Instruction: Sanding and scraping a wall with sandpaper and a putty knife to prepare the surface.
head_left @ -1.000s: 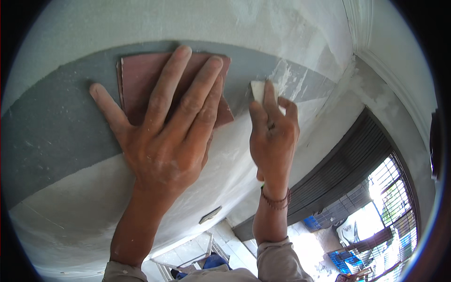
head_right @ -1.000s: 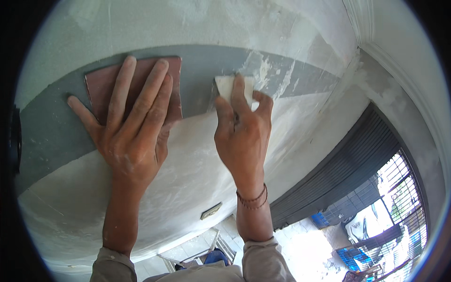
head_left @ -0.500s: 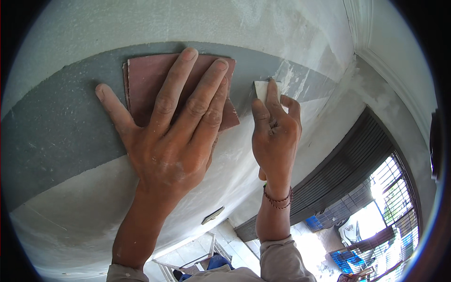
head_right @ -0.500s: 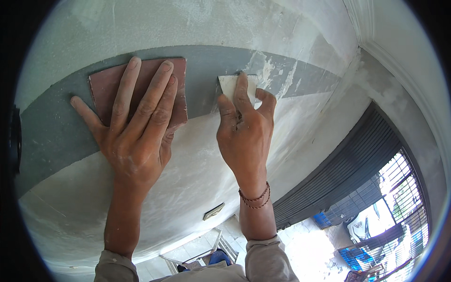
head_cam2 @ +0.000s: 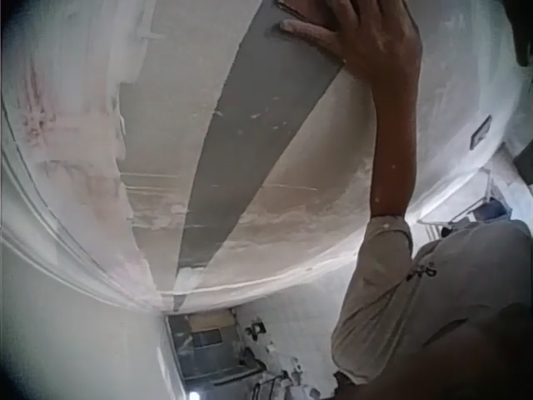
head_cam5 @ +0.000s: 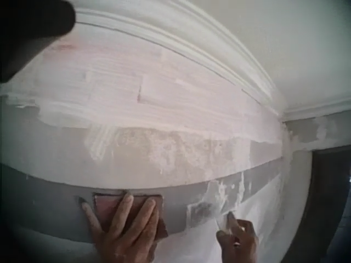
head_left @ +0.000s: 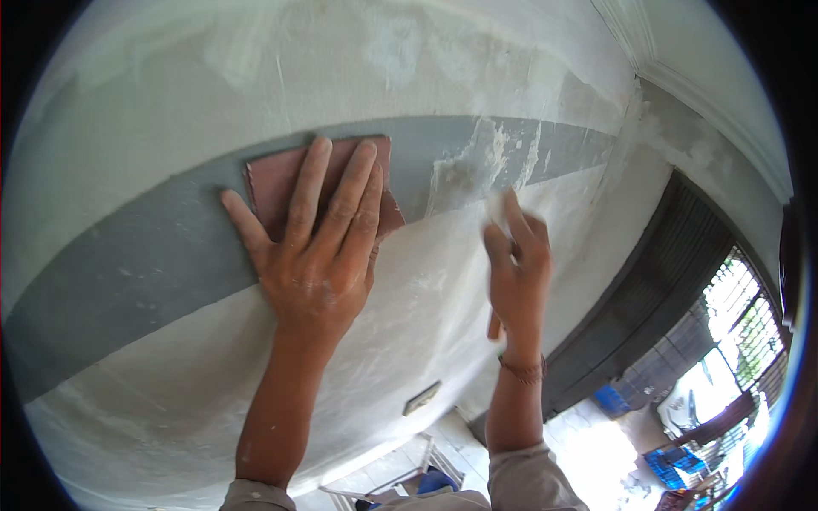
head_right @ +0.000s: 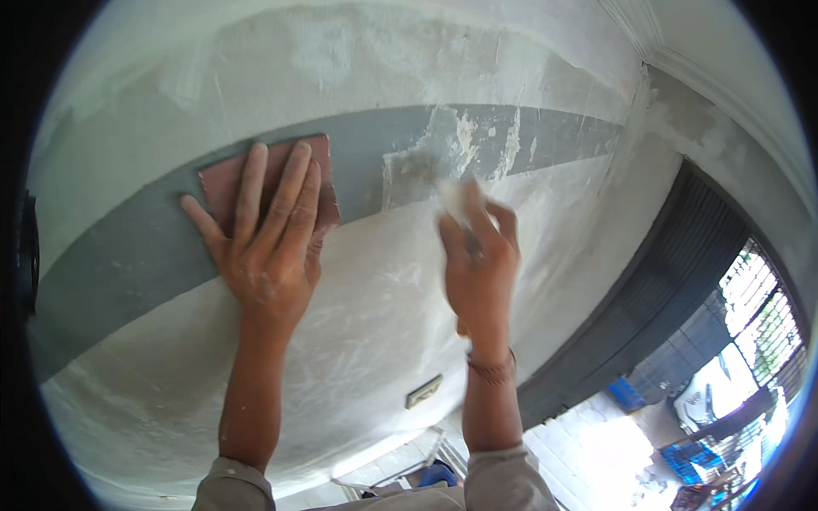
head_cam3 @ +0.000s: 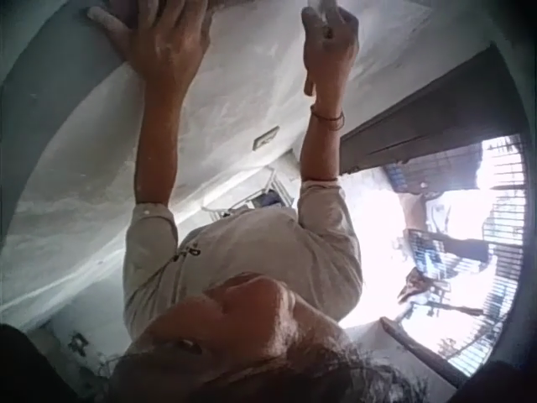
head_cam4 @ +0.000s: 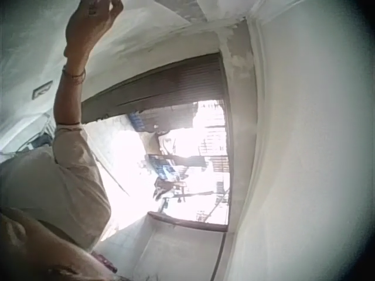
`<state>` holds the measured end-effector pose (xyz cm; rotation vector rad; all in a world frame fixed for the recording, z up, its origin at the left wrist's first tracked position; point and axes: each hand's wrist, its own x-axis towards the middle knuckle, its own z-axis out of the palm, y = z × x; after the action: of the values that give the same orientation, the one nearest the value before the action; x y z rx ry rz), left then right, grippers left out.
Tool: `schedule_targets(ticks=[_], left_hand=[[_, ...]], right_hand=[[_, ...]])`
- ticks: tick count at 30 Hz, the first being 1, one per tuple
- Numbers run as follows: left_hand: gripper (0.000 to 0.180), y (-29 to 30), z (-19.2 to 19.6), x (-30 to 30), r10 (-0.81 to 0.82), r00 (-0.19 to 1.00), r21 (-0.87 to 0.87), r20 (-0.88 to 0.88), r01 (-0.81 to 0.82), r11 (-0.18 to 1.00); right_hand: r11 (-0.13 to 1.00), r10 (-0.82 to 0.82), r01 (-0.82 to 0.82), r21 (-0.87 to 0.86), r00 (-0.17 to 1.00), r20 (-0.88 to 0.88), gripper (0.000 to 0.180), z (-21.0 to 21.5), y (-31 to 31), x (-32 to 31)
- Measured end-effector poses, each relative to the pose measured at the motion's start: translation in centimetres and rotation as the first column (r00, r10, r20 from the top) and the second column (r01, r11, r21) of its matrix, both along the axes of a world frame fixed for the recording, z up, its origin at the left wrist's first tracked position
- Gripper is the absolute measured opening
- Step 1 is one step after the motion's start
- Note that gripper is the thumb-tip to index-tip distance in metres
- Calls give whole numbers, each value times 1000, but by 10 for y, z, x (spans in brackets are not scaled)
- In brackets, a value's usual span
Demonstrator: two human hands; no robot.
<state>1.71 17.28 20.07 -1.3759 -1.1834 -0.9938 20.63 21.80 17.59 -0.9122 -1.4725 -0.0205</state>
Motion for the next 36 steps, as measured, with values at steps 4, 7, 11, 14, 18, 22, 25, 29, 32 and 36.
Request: schedule_targets(ticks=[4, 7, 11, 14, 18, 22, 25, 29, 32, 36], left_hand=[[41, 0, -4, 15, -26, 996, -80, -80, 20, 997], [44, 20, 2, 54, -104, 968, -203, -229, 57, 978], [46, 51, 42, 49, -196, 853, -296, -484, 51, 954], [46, 20, 96, 38, 56, 935, 4, -351, -58, 998], [42, 18, 21, 25, 136, 907, 11, -398, -144, 990], [47, 14, 43, 30, 40, 890, -248, -455, -170, 954], [45, 27, 65, 26, 144, 935, -24, -325, -161, 987], [36, 31, -12, 45, -147, 871, -384, -469, -51, 922], [36, 50, 49, 21, -178, 960, -148, -217, 148, 978], [35, 51, -7, 71, -49, 874, -307, -483, -116, 945]], right_hand=[[765, 72, -418, -490, 812, -580, 42, -105, -34, 56], [556, 8, -505, -660, 798, -603, 30, -233, -52, 75], [208, 65, -844, -494, 516, -854, 17, -281, -75, 36], [175, 31, -849, -499, 511, -859, 15, -278, -76, 36], [190, 22, -850, -492, 505, -863, 13, -280, -61, 49], [232, -33, -843, -485, 491, -870, 12, -291, -53, 56], [231, -119, -847, -478, 463, -878, 12, -319, -48, 56], [179, -94, -868, -464, 454, -886, 13, -313, -56, 59], [181, -14, -829, -529, 536, -844, 17, -321, -59, 50], [203, -25, -849, -487, 493, -870, 19, -324, -55, 59]])
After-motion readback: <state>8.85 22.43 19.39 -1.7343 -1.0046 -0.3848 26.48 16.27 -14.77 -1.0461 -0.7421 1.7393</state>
